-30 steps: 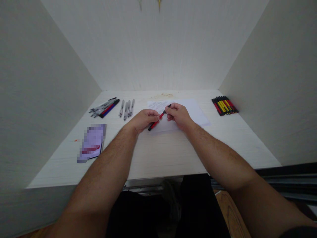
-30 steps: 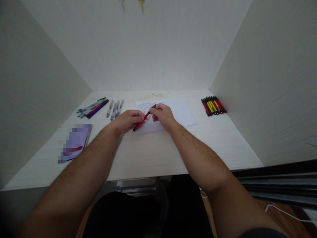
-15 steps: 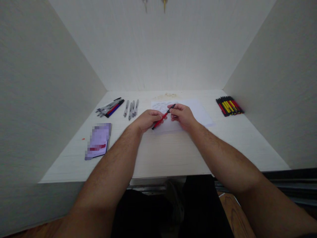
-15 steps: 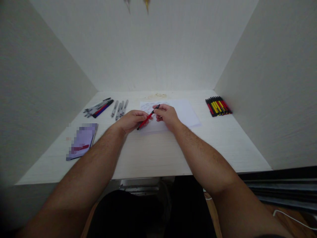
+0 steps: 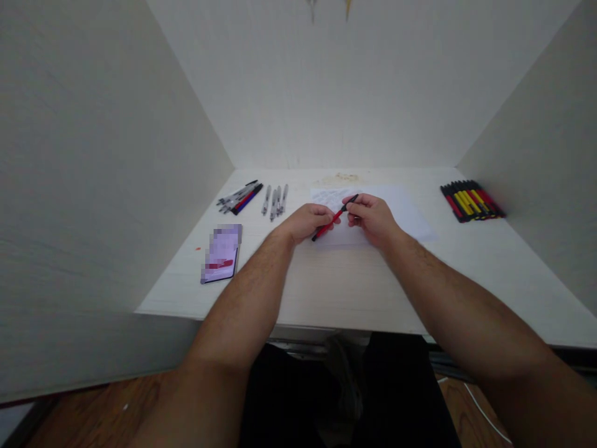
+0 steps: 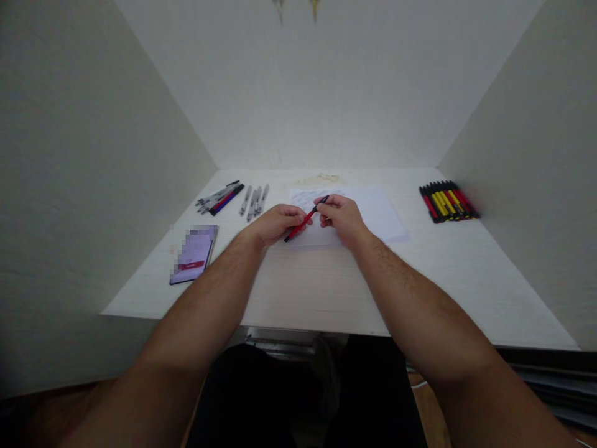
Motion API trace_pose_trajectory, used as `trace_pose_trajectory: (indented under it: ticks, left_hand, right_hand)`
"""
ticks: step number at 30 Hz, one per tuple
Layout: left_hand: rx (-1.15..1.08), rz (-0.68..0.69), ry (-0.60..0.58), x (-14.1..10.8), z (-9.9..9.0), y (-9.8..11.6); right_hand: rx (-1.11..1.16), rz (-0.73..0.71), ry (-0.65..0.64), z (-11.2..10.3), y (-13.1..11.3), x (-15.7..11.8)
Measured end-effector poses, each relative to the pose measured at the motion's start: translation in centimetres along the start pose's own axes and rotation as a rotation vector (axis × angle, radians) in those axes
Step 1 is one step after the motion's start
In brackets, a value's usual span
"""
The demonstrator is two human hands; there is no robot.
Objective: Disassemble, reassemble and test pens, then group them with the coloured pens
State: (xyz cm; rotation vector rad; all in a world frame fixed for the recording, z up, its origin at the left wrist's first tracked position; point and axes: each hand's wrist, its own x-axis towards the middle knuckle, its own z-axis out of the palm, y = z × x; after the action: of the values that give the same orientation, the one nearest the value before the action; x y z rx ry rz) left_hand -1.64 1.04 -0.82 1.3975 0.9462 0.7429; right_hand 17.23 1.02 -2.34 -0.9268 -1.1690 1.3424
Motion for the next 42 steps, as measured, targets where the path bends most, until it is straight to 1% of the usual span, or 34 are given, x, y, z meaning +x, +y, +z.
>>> trace_pose_trajectory:
  ticks: [6, 12, 18, 23, 25, 28, 33, 42]
  left_hand:
    - [0.051, -0.035, 0.025, -0.25, 0.22, 0.49]
    - [0.060, -0.010, 0.013, -0.37, 0.38, 0.70]
    - [0.093, -0.015, 0.038, -0.27, 0.43, 0.59]
    - [0.101, -0.015, 0.034, -0.26, 0.50, 0.60]
    - [0.098, -0.010, 0.037, -0.23, 0.47, 0.54]
    - [0.088, -0.005, 0.038, -0.13, 0.33, 0.34]
    - [0.041, -0.018, 0.022, 0.06, 0.10, 0.03]
    - [-0.010, -0.010, 0.018, 0.06, 0.11, -0.05]
  right_hand:
    - [-0.015, -0.004, 0.018, 0.17, -0.03, -0.15]
    - [-0.040, -0.003, 0.035, 0.20, 0.04, -0.15]
    - [-0.070, -0.016, 0.044, 0.17, 0.08, -0.11]
    - [-0.116, -0.017, 0.095, 0.42, -0.08, -0.21]
    - [-0.126, -0.020, 0.097, 0.44, -0.03, -0.21]
    - [-0.107, 0.000, 0.077, 0.36, 0.09, -0.15]
    - [-0.002, 0.044, 0.052, 0.25, -0.08, -0.10]
    - [0.036, 0.038, 0.044, 0.38, -0.51, -0.26]
